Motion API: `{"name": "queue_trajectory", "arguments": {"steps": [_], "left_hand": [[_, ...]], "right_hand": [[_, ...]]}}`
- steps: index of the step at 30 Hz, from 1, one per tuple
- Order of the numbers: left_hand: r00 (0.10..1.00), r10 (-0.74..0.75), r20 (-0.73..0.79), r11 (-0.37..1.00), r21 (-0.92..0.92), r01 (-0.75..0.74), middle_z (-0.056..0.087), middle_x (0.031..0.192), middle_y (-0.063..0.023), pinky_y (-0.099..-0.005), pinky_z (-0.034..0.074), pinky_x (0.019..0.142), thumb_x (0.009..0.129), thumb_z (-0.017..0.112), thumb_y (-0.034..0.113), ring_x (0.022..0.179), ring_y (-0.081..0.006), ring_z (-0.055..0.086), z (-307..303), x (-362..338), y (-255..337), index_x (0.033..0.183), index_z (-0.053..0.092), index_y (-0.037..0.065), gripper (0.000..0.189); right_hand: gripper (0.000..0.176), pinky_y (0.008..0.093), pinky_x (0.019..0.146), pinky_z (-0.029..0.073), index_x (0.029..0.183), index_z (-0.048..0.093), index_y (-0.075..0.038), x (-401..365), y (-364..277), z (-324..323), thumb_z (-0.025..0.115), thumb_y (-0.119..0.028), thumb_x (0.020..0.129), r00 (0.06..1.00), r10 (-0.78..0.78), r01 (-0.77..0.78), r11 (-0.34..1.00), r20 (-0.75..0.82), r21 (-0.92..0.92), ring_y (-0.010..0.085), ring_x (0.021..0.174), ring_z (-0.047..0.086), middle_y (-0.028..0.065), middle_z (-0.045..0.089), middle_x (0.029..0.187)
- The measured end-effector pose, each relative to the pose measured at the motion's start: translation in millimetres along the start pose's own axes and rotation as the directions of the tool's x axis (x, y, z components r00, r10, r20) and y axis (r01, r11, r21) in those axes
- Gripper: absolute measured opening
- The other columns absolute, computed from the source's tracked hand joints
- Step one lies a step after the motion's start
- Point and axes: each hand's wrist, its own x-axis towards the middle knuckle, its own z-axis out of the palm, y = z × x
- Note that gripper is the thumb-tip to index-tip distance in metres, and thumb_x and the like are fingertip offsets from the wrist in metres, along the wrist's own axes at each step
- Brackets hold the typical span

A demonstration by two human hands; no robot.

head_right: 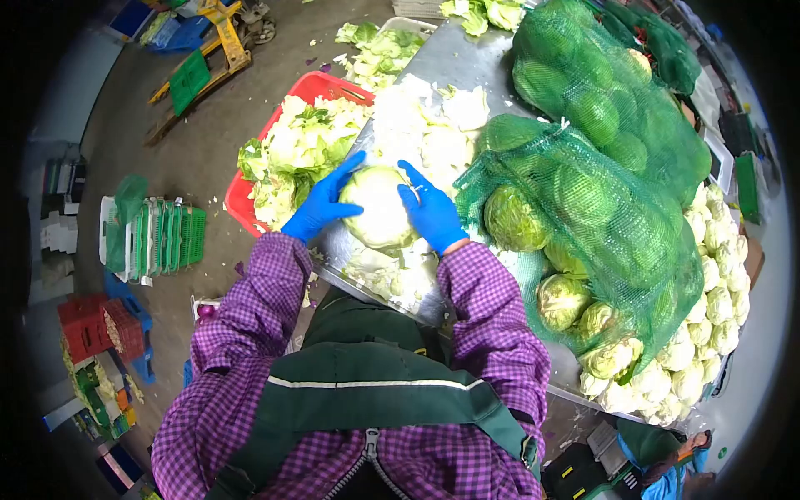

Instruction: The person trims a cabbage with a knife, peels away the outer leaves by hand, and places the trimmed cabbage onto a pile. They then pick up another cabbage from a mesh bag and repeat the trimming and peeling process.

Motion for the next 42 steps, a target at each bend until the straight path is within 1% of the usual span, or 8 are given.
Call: {"name": "queue_trajectory", "arguments": {"steps": [3,4,8,14,23,27,36,42], "left_hand": [[0.906,0.013,-0.423,0.958,-0.255,-0.134,0.030,0.148,-0.0159,-0.0355,0.025,0.112,0.069,0.080,0.013,0.134,-0.0256,0.032,24.6,-11.9,-27.8,0.148,0.017,0.004,0.102],[0.854,0.321,-0.410,0.922,0.343,-0.181,0.026,0.148,-0.0189,-0.0373,0.025,0.112,0.065,0.085,0.016,0.136,-0.0280,0.029,30.8,-11.2,-36.4,0.148,0.012,0.000,0.111],[0.816,0.273,-0.509,0.953,0.262,-0.156,0.027,0.146,-0.0214,-0.0381,0.028,0.110,0.057,0.090,0.026,0.136,-0.0283,0.029,32.8,-12.6,-50.4,0.146,0.016,-0.003,0.119],[0.918,0.140,-0.370,0.952,0.305,-0.022,0.035,0.143,-0.0189,-0.0374,0.028,0.110,0.059,0.089,0.025,0.134,-0.0274,0.032,33.0,-13.8,-33.3,0.143,0.027,0.000,0.108],[0.898,0.117,-0.425,0.981,0.191,-0.037,0.041,0.138,-0.0189,-0.0378,0.032,0.108,0.059,0.089,0.030,0.128,-0.0277,0.039,14.6,-0.5,-58.5,0.139,0.033,-0.001,0.103],[0.908,0.002,-0.419,1.000,0.016,0.005,0.044,0.133,-0.0170,-0.0354,0.035,0.105,0.060,0.089,0.026,0.125,-0.0242,0.041,17.6,4.1,-37.4,0.137,0.037,-0.002,0.096],[0.903,0.207,-0.376,0.921,0.387,-0.050,0.043,0.135,-0.0161,-0.0371,0.033,0.106,0.062,0.087,0.024,0.127,-0.0253,0.039,34.4,-8.2,-44.5,0.138,0.036,0.001,0.094],[0.983,0.080,-0.166,0.926,0.376,-0.012,0.038,0.143,-0.0121,-0.0357,0.025,0.111,0.065,0.083,0.018,0.133,-0.0233,0.033,18.9,-14.0,-13.7,0.143,0.034,0.009,0.092]], "right_hand": [[0.045,0.0409,0.080,0.049,0.133,0.049,-0.009,2.6,24.6,30.2,0.051,-0.032,0.094,0.983,-0.122,0.135,0.987,-0.135,0.088,0.0377,0.091,0.064,0.0257,0.064,0.099],[0.046,0.0411,0.081,0.049,0.132,0.049,-0.006,-4.0,25.2,37.8,0.051,-0.032,0.094,0.987,-0.033,0.044,0.997,-0.156,0.067,0.0391,0.093,0.063,0.0264,0.063,0.102],[0.052,0.0426,0.078,0.050,0.137,0.042,-0.004,-18.4,10.4,20.2,0.048,-0.034,0.094,0.999,-0.005,0.001,0.995,-0.043,-0.104,0.0398,0.095,0.062,0.0263,0.062,0.108],[0.049,0.0445,0.072,0.052,0.142,0.036,-0.032,9.7,-12.1,-2.2,0.047,-0.038,0.094,0.930,-0.296,0.362,0.842,0.218,-0.399,0.0346,0.089,0.064,0.0159,0.062,0.115],[0.053,0.0441,0.071,0.051,0.143,0.034,-0.017,25.8,-6.3,-3.2,0.045,-0.037,0.095,0.996,-0.045,0.023,0.959,-0.072,-0.281,0.0383,0.082,0.064,0.0222,0.065,0.102],[0.056,0.0452,0.065,0.053,0.146,0.028,-0.023,-23.2,8.5,21.9,0.046,-0.035,0.095,0.938,-0.338,0.298,0.901,-0.080,-0.315,0.0400,0.074,0.065,0.0209,0.049,0.132],[0.049,0.0462,0.067,0.048,0.142,0.036,-0.020,33.2,57.0,32.8,0.043,-0.034,0.096,0.945,0.180,-0.196,0.980,-0.272,-0.034,0.0394,0.072,0.063,0.0274,0.064,0.088],[0.062,0.0395,0.084,0.048,0.142,0.037,-0.013,17.4,70.6,6.9,0.061,-0.033,0.088,0.955,0.129,-0.112,0.991,-0.267,0.078,0.0320,0.099,0.063,0.0221,0.062,0.110]]}}
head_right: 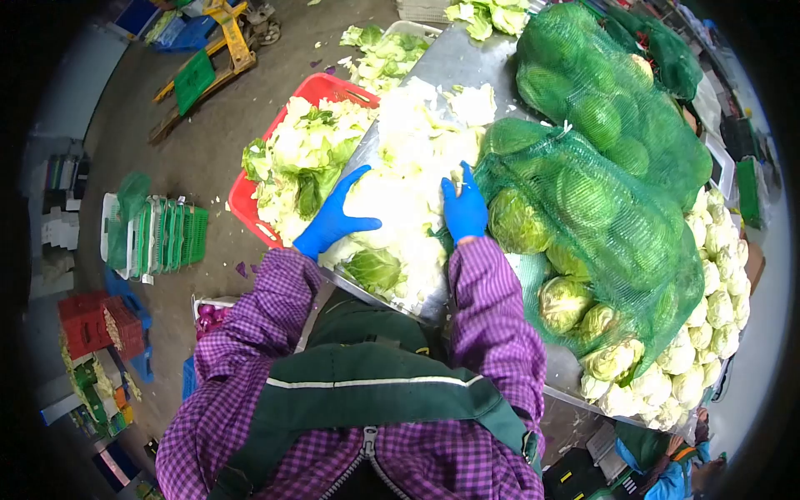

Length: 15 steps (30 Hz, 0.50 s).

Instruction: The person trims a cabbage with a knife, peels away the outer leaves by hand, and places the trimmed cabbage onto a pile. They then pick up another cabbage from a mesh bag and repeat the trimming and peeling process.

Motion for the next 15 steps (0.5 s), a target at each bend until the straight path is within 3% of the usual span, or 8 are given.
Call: {"name": "queue_trajectory", "arguments": {"steps": [2,4,7,9,11,12,13,15], "left_hand": [[0.993,-0.002,0.122,1.000,-0.031,0.005,0.038,0.143,-0.0116,-0.0354,0.026,0.111,0.065,0.083,0.016,0.133,-0.0231,0.033,-12.2,11.8,7.4,0.143,0.034,0.009,0.092],[0.931,0.088,0.353,0.996,-0.049,-0.076,0.038,0.144,-0.0107,-0.0351,0.027,0.110,0.064,0.082,0.012,0.132,-0.0228,0.035,-24.4,24.6,10.3,0.143,0.034,0.009,0.093],[0.883,0.102,0.459,0.995,-0.036,-0.096,0.037,0.144,-0.0111,-0.0352,0.029,0.109,0.064,0.082,0.012,0.131,-0.0224,0.038,-28.4,38.4,7.4,0.143,0.034,0.009,0.093],[0.932,0.057,0.358,0.998,-0.017,-0.055,0.036,0.145,-0.0128,-0.0363,0.031,0.109,0.065,0.082,0.011,0.130,-0.0243,0.040,-24.5,23.3,3.7,0.144,0.032,0.009,0.094],[0.905,-0.208,-0.372,0.949,-0.299,0.096,0.036,0.143,-0.0154,-0.0394,0.034,0.107,0.065,0.086,0.019,0.129,-0.0279,0.039,4.9,-7.2,-21.2,0.144,0.028,0.004,0.099],[0.905,-0.079,-0.417,0.932,-0.352,-0.081,0.032,0.144,-0.0175,-0.0420,0.031,0.109,0.065,0.087,0.020,0.130,-0.0318,0.037,28.3,-21.5,-28.9,0.144,0.023,0.000,0.103],[0.879,0.146,-0.454,0.977,-0.073,-0.200,0.029,0.144,-0.0190,-0.0420,0.028,0.111,0.061,0.089,0.025,0.132,-0.0313,0.033,48.5,-32.3,-47.4,0.144,0.019,-0.002,0.111],[0.842,0.100,-0.529,0.995,0.050,-0.086,0.028,0.145,-0.0201,-0.0409,0.024,0.112,0.057,0.091,0.031,0.136,-0.0294,0.027,61.6,-33.5,-31.1,0.145,0.016,-0.002,0.120]], "right_hand": [[0.067,0.0375,0.089,0.047,0.142,0.037,-0.012,-7.2,-25.7,-18.2,0.067,-0.031,0.084,0.982,-0.126,0.129,0.992,-0.139,0.012,0.0294,0.106,0.061,0.0198,0.060,0.118],[0.077,0.0358,0.094,0.045,0.142,0.035,-0.012,-21.0,-61.5,-20.0,0.074,-0.030,0.078,0.922,-0.374,0.361,0.924,0.103,0.126,0.0271,0.111,0.059,0.0162,0.056,0.128],[0.058,0.0349,0.089,0.047,0.122,0.057,-0.002,3.4,-49.7,9.5,0.075,-0.031,0.076,0.899,-0.195,0.171,0.981,0.393,0.095,0.0257,0.102,0.062,0.0171,0.065,0.112],[0.047,0.0350,0.082,0.049,0.110,0.062,0.002,14.5,-37.2,13.8,0.074,-0.029,0.076,0.970,-0.097,0.047,0.974,0.221,0.222,0.0258,0.093,0.065,0.0178,0.068,0.099],[0.042,0.0357,0.077,0.050,0.107,0.062,0.004,0.9,-53.3,11.8,0.070,-0.027,0.079,0.987,-0.040,0.028,0.997,0.154,0.078,0.0282,0.086,0.066,0.0188,0.068,0.094],[0.041,0.0360,0.076,0.050,0.106,0.062,0.004,-4.9,-52.2,16.2,0.069,-0.026,0.079,0.996,-0.030,0.023,0.997,0.089,0.080,0.0296,0.084,0.066,0.0196,0.068,0.093],[0.040,0.0363,0.074,0.050,0.104,0.062,0.005,-8.8,-49.2,20.3,0.069,-0.026,0.080,0.999,-0.016,0.013,0.997,0.029,0.081,0.0310,0.083,0.066,0.0204,0.068,0.092],[0.039,0.0375,0.073,0.050,0.103,0.062,0.005,-11.5,-21.6,34.5,0.067,-0.026,0.081,0.999,-0.009,0.004,0.992,0.042,0.124,0.0326,0.082,0.066,0.0211,0.068,0.090]]}}
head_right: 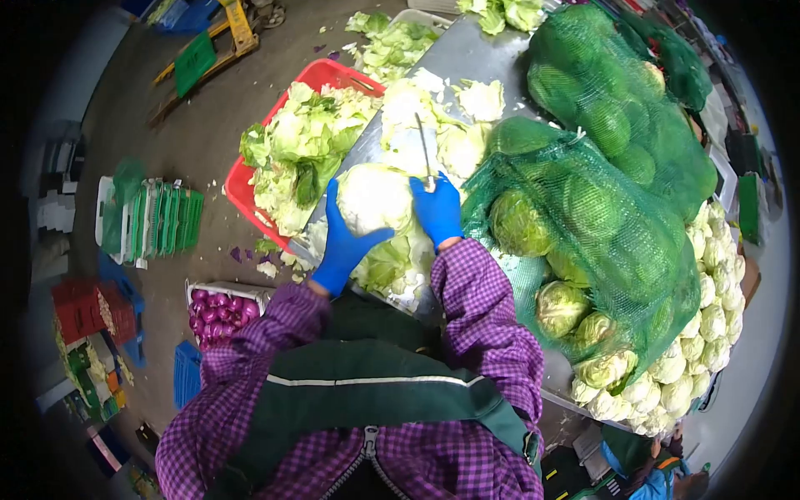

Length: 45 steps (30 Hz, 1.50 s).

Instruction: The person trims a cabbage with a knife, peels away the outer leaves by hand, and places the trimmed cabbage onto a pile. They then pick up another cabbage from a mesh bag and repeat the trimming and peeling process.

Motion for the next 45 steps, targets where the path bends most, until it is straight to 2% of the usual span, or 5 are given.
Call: {"name": "queue_trajectory", "arguments": {"steps": [14,24,28,38,45], "left_hand": [[0.854,-0.036,0.518,0.999,0.026,0.026,0.033,0.145,-0.0192,-0.0394,0.026,0.111,0.050,0.092,0.031,0.135,-0.0281,0.031,-18.6,66.8,22.7,0.146,0.021,0.002,0.123],[0.661,0.142,0.737,0.863,0.234,-0.447,0.030,0.150,-0.0139,-0.0428,0.025,0.111,0.050,0.088,0.039,0.137,-0.0316,0.029,-43.3,68.4,45.4,0.145,0.031,0.014,0.114],[0.549,0.134,0.825,0.791,0.245,-0.561,0.033,0.148,-0.0129,-0.0436,0.031,0.108,0.055,0.086,0.038,0.134,-0.0321,0.035,-53.2,87.7,55.4,0.145,0.032,0.015,0.107],[0.982,-0.043,0.184,0.973,0.230,0.000,0.017,0.148,-0.0277,-0.0423,0.028,0.110,0.054,0.088,0.045,0.139,-0.0353,0.021,0.3,11.0,16.9,0.145,0.013,-0.003,0.127],[0.954,0.017,0.300,0.991,0.119,-0.055,0.017,0.148,-0.0262,-0.0429,0.029,0.109,0.053,0.089,0.043,0.137,-0.0361,0.025,-9.9,30.2,11.3,0.140,0.025,-0.001,0.118]], "right_hand": [[0.058,0.0426,0.076,0.051,0.146,0.027,-0.024,-25.8,-52.0,-51.3,0.048,-0.038,0.094,0.925,-0.199,0.314,0.879,0.323,-0.360,0.0365,0.088,0.064,0.0167,0.059,0.121],[0.049,0.0329,0.065,0.050,0.130,0.051,-0.005,21.6,13.2,-48.9,0.057,-0.034,0.092,0.938,0.326,-0.322,0.945,0.114,-0.050,0.0184,0.070,0.062,0.0131,0.067,0.092],[0.055,0.0350,0.076,0.050,0.135,0.047,-0.011,-6.2,-38.3,-45.7,0.063,-0.033,0.088,0.980,-0.194,0.177,0.948,-0.039,-0.264,0.0220,0.091,0.063,0.0166,0.065,0.105],[0.022,0.0284,0.066,0.051,0.106,0.065,-0.003,-8.5,-3.2,-28.6,0.062,-0.018,0.089,0.996,0.033,-0.055,0.958,0.079,0.283,0.0130,0.070,0.061,0.0084,0.068,0.086],[0.059,0.0359,0.071,0.054,0.146,0.028,-0.018,-31.2,-31.0,-70.5,0.053,-0.027,0.093,0.942,-0.102,0.193,0.945,0.320,-0.264,0.0329,0.081,0.067,0.0192,0.060,0.116]]}}
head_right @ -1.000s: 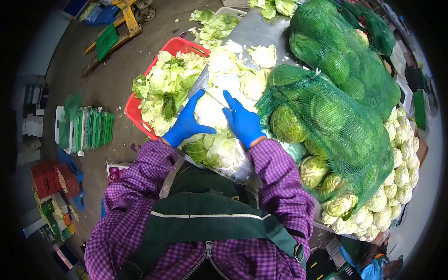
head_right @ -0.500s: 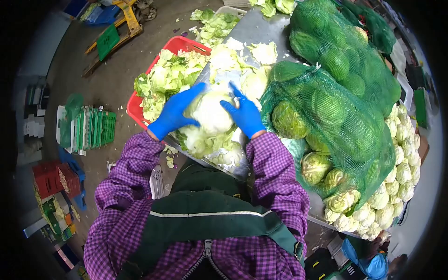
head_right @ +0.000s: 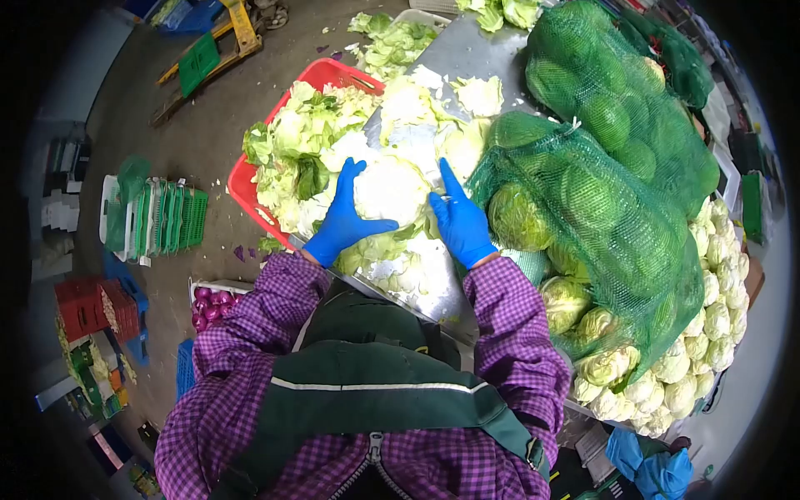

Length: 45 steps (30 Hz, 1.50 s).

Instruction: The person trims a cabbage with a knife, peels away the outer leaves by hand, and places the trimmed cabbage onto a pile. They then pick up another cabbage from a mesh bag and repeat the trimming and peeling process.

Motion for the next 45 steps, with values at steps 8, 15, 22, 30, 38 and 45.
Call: {"name": "queue_trajectory", "arguments": {"steps": [8,15,22,30,38,45], "left_hand": [[0.988,0.139,0.068,0.962,0.228,-0.151,0.021,0.149,-0.0249,-0.0448,0.031,0.108,0.049,0.090,0.041,0.135,-0.0394,0.030,6.6,0.0,14.1,0.139,0.031,0.004,0.114],[0.975,0.145,0.168,0.980,0.108,-0.165,0.019,0.151,-0.0234,-0.0448,0.022,0.113,0.049,0.091,0.036,0.141,-0.0369,0.019,-19.2,-16.6,4.0,0.141,0.033,0.007,0.112],[0.954,0.165,0.249,0.963,0.169,-0.211,0.017,0.153,-0.0204,-0.0449,0.023,0.111,0.050,0.090,0.033,0.141,-0.0353,0.019,-12.3,-17.5,14.3,0.144,0.030,0.010,0.114],[0.959,0.127,0.255,0.949,0.249,-0.192,0.017,0.154,-0.0181,-0.0540,0.020,0.109,0.053,0.087,0.042,0.141,-0.0351,0.019,-12.7,-23.8,10.0,0.146,0.028,0.015,0.113],[0.950,0.194,0.246,0.938,0.238,-0.253,0.015,0.153,-0.0216,-0.0490,0.021,0.110,0.051,0.088,0.040,0.141,-0.0376,0.018,-13.1,-28.2,-2.7,0.144,0.033,0.013,0.111],[0.941,0.233,0.244,0.950,0.150,-0.274,0.015,0.153,-0.0221,-0.0468,0.021,0.111,0.051,0.089,0.039,0.141,-0.0368,0.019,-12.1,-17.2,0.7,0.144,0.033,0.013,0.111]], "right_hand": [[0.047,0.0446,0.070,0.051,0.135,0.047,-0.014,39.1,0.6,7.2,0.044,-0.041,0.095,0.962,0.179,-0.207,0.971,-0.205,-0.121,0.0403,0.082,0.064,0.0267,0.063,0.101],[0.058,0.0435,0.084,0.048,0.135,0.046,-0.012,45.4,50.3,8.1,0.056,-0.045,0.089,0.934,0.254,-0.268,0.963,-0.251,-0.023,0.0377,0.100,0.061,0.0248,0.063,0.106],[0.044,0.0375,0.080,0.051,0.112,0.064,-0.006,34.9,-12.6,9.7,0.072,-0.033,0.078,0.982,-0.190,0.189,0.979,0.012,0.076,0.0292,0.096,0.064,0.0174,0.065,0.104],[0.047,0.0356,0.075,0.052,0.113,0.062,-0.007,61.2,1.0,-2.6,0.070,-0.037,0.078,0.986,-0.152,0.147,0.987,0.071,0.067,0.0265,0.087,0.067,0.0166,0.067,0.095],[0.038,0.0395,0.077,0.050,0.106,0.064,-0.006,82.6,25.7,-20.4,0.071,-0.029,0.076,0.992,-0.060,0.056,0.998,0.109,0.040,0.0325,0.090,0.064,0.0158,0.066,0.100],[0.036,0.0356,0.071,0.050,0.100,0.066,-0.003,69.3,8.9,-7.1,0.075,-0.027,0.075,0.981,0.116,-0.140,0.978,0.158,0.151,0.0225,0.077,0.064,0.0116,0.069,0.086]]}}
